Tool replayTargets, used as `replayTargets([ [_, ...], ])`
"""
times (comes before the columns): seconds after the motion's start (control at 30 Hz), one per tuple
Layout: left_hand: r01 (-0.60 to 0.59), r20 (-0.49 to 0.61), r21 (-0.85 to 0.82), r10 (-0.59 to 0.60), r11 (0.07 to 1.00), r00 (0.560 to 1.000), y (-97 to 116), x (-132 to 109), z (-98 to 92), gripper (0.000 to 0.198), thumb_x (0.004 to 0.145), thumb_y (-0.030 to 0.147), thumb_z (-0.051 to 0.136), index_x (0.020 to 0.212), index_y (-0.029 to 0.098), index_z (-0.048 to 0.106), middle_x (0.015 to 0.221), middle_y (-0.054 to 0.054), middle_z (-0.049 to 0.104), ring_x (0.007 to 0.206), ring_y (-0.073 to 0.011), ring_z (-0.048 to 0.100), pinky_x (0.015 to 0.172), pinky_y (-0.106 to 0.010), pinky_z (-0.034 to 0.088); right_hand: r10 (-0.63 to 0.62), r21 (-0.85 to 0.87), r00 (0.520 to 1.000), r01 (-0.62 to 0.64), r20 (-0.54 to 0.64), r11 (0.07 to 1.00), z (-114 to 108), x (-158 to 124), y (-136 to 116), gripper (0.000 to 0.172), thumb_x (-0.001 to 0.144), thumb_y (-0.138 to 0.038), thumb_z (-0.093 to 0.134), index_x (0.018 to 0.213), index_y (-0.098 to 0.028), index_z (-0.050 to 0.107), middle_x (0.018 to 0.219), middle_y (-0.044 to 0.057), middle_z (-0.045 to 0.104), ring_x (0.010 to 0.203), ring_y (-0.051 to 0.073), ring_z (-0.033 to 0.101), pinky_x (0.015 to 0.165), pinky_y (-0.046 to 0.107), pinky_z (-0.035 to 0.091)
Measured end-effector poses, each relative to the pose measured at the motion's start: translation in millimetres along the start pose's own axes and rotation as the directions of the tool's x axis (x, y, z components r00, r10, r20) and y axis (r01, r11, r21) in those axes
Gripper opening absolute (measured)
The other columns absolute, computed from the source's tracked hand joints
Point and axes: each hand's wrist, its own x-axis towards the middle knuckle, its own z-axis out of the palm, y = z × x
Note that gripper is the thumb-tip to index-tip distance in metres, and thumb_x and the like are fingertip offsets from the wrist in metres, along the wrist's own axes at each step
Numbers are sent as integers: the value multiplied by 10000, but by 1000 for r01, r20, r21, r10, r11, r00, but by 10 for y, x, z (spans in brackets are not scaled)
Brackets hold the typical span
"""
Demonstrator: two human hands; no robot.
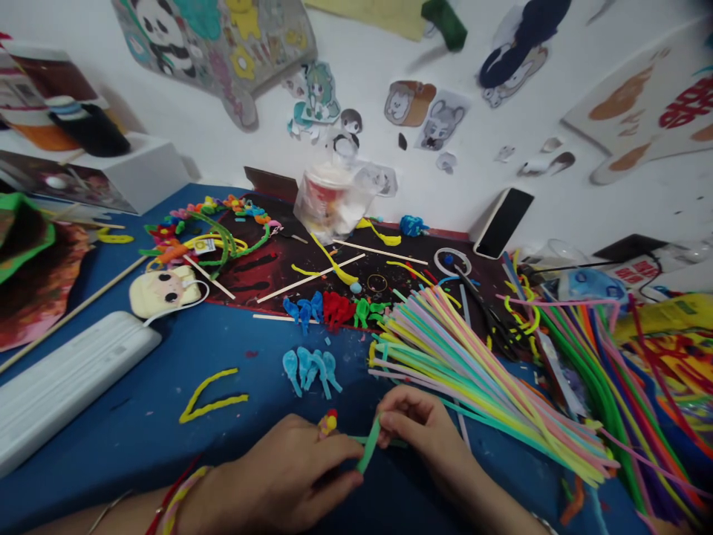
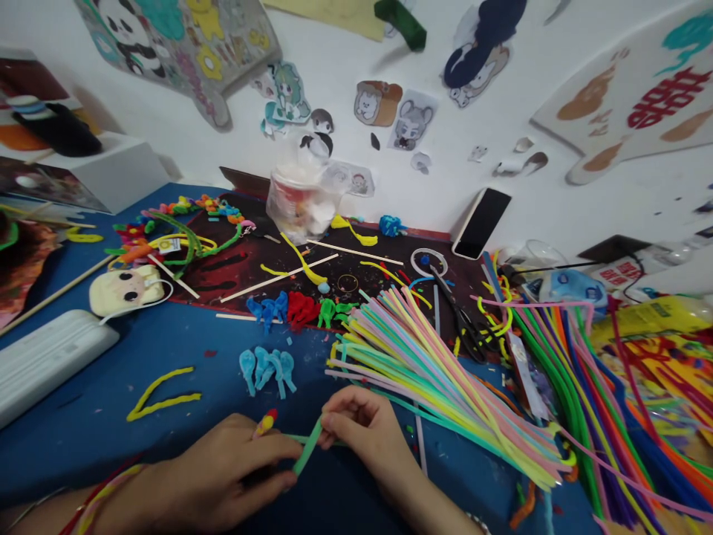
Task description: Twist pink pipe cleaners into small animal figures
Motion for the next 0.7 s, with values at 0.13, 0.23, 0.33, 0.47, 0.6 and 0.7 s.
replayTargets([
  [0.13, -52, -32, 82, 54, 995, 998, -19, -31, 28, 140, 880, 283, 432, 991, 253, 512, 683, 25, 622, 550, -145, 556, 530, -249, 333, 6, 0, 1000, -6, 11, 1000, 18, -10, -18, 217, 616, -288, 770, 680, -139, 626, 547, -6, 648, 492, 100, 609, 531, 202, 489],
  [0.23, -58, -39, 107, 62, 993, 997, -21, -39, 29, 137, 882, 284, 429, 985, 251, 513, 666, 22, 619, 535, -149, 549, 515, -253, 327, 7, 1, 1000, -7, 20, 1000, 16, -11, -16, 216, 621, -283, 767, 687, -138, 621, 555, -4, 652, 496, 100, 612, 538, 205, 494],
  [0.33, -53, -19, 103, 55, 993, 998, -17, -33, 23, 141, 880, 281, 431, 983, 248, 520, 668, 19, 622, 542, -149, 557, 523, -251, 337, 3, -2, 1000, -3, 25, 1000, 1, -7, -5, 220, 625, -282, 765, 695, -135, 617, 554, -1, 654, 499, 103, 616, 539, 206, 496],
  [0.47, -18, -9, 22, 18, 1000, 1000, -2, -4, 4, 148, 864, 253, 444, 976, 237, 540, 661, 25, 628, 540, -132, 558, 535, -231, 343, -4, 1, 1000, 4, 21, 1000, -18, -6, 9, 217, 633, -282, 761, 708, -137, 619, 565, -1, 657, 506, 102, 619, 542, 201, 496],
  [0.6, 90, 9, -196, -90, 976, 996, 33, 57, -56, 171, 854, 251, 448, 955, 211, 579, 603, 34, 601, 496, -93, 510, 494, -185, 327, -5, 6, 1000, 5, 4, 1000, -16, 0, 1, 228, 621, -295, 770, 703, -142, 622, 563, -6, 658, 502, 100, 617, 542, 199, 499],
  [0.7, 241, 95, -398, -221, 885, 971, 55, 107, -104, 187, 844, 273, 458, 890, 176, 612, 593, 29, 580, 491, -74, 477, 462, -152, 318, -12, 4, 1000, 12, -8, 1000, -13, 0, -1, 219, 630, -295, 766, 705, -143, 627, 557, -7, 659, 509, 97, 618, 547, 194, 501],
])
